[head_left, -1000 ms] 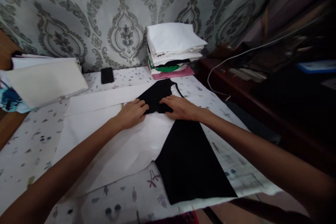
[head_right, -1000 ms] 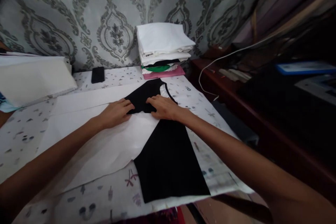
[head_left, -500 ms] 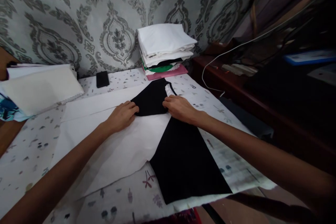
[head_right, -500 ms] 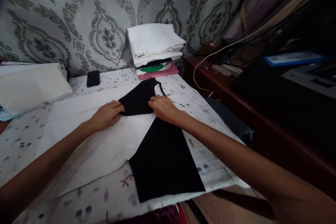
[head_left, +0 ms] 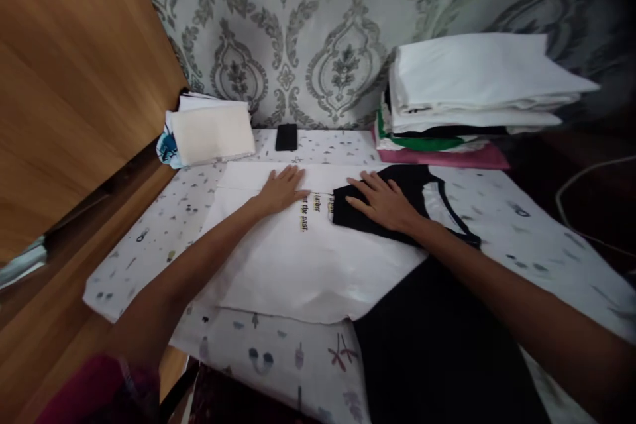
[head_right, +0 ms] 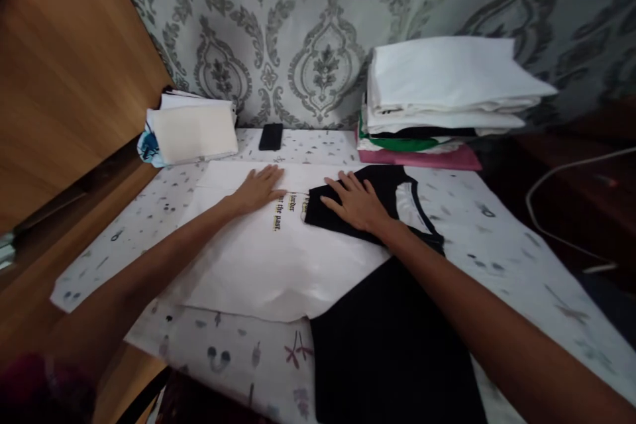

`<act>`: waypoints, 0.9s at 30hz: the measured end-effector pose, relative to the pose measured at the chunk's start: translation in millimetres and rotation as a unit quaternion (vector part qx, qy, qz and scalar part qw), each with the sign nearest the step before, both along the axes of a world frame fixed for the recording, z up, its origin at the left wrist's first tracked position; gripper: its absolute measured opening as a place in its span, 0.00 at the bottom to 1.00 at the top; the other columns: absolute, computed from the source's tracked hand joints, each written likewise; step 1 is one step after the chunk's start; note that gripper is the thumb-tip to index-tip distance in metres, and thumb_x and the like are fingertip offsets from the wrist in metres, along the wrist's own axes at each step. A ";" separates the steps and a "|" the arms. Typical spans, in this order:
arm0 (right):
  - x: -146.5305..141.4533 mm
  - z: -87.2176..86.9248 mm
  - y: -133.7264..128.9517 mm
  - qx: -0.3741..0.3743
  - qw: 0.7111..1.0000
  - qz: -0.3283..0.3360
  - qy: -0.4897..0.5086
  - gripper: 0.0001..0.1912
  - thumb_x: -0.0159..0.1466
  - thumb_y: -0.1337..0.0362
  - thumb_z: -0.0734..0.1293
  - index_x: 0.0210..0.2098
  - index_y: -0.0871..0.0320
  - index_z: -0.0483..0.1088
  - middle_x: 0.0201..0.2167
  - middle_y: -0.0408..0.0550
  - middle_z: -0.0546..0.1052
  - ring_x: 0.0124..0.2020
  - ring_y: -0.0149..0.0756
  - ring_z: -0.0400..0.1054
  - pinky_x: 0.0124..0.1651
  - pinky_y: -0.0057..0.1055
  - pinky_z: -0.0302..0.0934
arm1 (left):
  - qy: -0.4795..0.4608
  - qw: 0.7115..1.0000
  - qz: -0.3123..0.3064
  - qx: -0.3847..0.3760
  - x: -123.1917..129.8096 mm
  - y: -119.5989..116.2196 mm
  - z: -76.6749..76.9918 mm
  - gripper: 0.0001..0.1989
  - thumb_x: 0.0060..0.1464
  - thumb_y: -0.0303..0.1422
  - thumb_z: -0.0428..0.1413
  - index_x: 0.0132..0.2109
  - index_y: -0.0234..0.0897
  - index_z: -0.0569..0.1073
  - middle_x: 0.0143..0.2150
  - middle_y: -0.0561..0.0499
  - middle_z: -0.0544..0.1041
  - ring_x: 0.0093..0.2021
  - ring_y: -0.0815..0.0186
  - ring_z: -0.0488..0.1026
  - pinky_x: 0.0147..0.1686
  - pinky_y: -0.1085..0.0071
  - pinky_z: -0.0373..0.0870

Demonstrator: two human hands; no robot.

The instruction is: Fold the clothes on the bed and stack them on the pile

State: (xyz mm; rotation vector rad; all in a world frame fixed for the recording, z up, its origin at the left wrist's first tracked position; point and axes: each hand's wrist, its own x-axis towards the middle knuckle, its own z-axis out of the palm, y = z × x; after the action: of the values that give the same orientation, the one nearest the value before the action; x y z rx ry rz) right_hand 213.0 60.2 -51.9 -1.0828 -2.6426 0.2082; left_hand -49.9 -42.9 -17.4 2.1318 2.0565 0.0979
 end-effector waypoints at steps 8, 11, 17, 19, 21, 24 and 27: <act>7.3 -13.0 -0.2 0.013 0.999 -0.003 -0.037 0.34 0.68 0.42 0.54 0.67 0.51 0.61 0.70 0.55 0.60 0.71 0.56 0.50 0.67 0.62 0.49 | 0.005 0.988 0.151 0.030 -142.1 -69.7 -2.7 0.33 0.66 0.47 0.41 0.70 0.32 0.54 0.75 0.34 0.50 0.74 0.51 0.46 0.68 0.49 0.46; 7.3 -10.9 -0.1 0.019 0.999 -0.001 -0.043 0.33 0.69 0.43 0.53 0.67 0.51 0.62 0.70 0.54 0.61 0.71 0.54 0.51 0.67 0.60 0.51 | 0.003 0.970 0.225 0.096 -162.2 -107.7 6.1 0.27 0.63 0.42 0.43 0.62 0.28 0.64 0.64 0.32 0.67 0.64 0.52 0.64 0.61 0.57 0.61; -20.1 -3.7 -30.6 0.056 0.998 0.023 -0.012 0.28 0.71 0.49 0.53 0.61 0.56 0.68 0.65 0.61 0.66 0.69 0.57 0.55 0.65 0.62 0.51 | -0.032 0.944 0.329 -0.013 -128.3 -185.5 25.7 0.17 0.56 0.50 0.51 0.38 0.40 0.70 0.36 0.50 0.75 0.36 0.60 0.71 0.34 0.66 0.63; -42.0 -0.1 -55.3 0.062 0.995 0.075 -0.005 0.26 0.72 0.50 0.52 0.60 0.55 0.68 0.66 0.61 0.65 0.70 0.56 0.54 0.66 0.62 0.49 | -0.034 0.950 0.310 -0.020 -110.6 -201.3 27.4 0.16 0.55 0.50 0.52 0.35 0.41 0.68 0.36 0.51 0.74 0.35 0.61 0.70 0.33 0.67 0.60; -64.9 3.9 -83.3 0.053 0.988 0.142 -0.015 0.25 0.72 0.50 0.52 0.60 0.55 0.67 0.67 0.60 0.64 0.71 0.55 0.52 0.66 0.62 0.48 | -0.039 0.956 0.291 -0.015 -98.8 -210.6 27.9 0.14 0.56 0.46 0.51 0.32 0.41 0.66 0.35 0.51 0.73 0.36 0.62 0.69 0.33 0.67 0.59; -91.2 10.4 -120.9 0.033 0.975 0.217 -0.035 0.25 0.73 0.50 0.52 0.63 0.55 0.64 0.68 0.60 0.62 0.72 0.53 0.50 0.68 0.61 0.47 | -0.056 0.956 0.287 -0.011 -95.5 -216.9 29.8 0.11 0.55 0.40 0.50 0.29 0.40 0.63 0.31 0.52 0.70 0.33 0.63 0.67 0.31 0.68 0.57; -101.6 17.5 -143.9 0.012 0.969 0.241 -0.043 0.25 0.74 0.52 0.53 0.65 0.57 0.61 0.69 0.61 0.61 0.72 0.53 0.49 0.69 0.60 0.47 | -0.127 0.944 0.306 -0.020 -103.5 -219.7 31.4 0.10 0.50 0.41 0.52 0.28 0.41 0.62 0.24 0.55 0.67 0.28 0.65 0.65 0.28 0.69 0.56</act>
State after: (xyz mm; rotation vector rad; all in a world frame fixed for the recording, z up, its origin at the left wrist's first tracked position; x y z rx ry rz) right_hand 111.4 -83.6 -34.4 -0.4305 -2.9377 0.2282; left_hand -153.4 -262.6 14.0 1.2997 2.4369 0.3824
